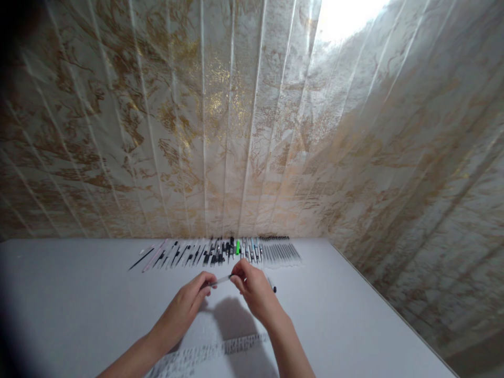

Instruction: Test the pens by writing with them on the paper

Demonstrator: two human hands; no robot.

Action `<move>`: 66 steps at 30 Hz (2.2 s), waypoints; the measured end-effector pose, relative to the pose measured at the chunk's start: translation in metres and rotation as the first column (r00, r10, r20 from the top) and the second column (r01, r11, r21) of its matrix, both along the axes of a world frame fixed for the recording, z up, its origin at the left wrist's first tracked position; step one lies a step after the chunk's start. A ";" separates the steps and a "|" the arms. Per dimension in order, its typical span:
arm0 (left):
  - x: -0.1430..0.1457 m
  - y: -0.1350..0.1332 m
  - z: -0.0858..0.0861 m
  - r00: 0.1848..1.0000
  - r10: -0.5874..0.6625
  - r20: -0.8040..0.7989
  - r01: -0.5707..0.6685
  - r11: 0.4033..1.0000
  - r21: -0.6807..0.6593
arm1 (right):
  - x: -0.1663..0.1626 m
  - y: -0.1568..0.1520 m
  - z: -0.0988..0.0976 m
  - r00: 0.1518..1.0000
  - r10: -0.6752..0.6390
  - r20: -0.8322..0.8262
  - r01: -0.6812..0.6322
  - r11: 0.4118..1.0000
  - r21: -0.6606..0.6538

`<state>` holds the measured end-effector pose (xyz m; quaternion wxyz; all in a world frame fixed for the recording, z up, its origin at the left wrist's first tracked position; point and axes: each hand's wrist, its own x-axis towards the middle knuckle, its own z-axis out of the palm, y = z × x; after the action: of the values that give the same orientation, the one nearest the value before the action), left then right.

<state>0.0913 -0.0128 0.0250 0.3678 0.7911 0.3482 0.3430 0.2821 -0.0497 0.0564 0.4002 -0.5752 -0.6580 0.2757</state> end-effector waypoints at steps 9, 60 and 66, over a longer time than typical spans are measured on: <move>0.000 0.001 0.003 1.000 0.009 0.018 -0.011 0.997 0.071 | -0.012 -0.001 0.001 0.863 -0.178 0.472 0.196 0.980 0.011; 0.077 -0.003 0.063 0.960 -0.154 0.235 0.135 0.986 0.093 | 0.015 -0.010 0.033 0.977 -0.176 -0.119 0.180 0.983 0.022; 0.104 0.024 0.015 0.995 -0.078 -0.061 0.084 0.991 0.103 | 0.061 -0.014 0.031 0.906 -0.417 -0.072 0.417 0.909 -0.007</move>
<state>0.1952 0.0108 0.0401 0.3292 0.8324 0.3075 0.3227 0.3429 -0.0634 0.0874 0.4756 -0.6905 -0.5064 0.2015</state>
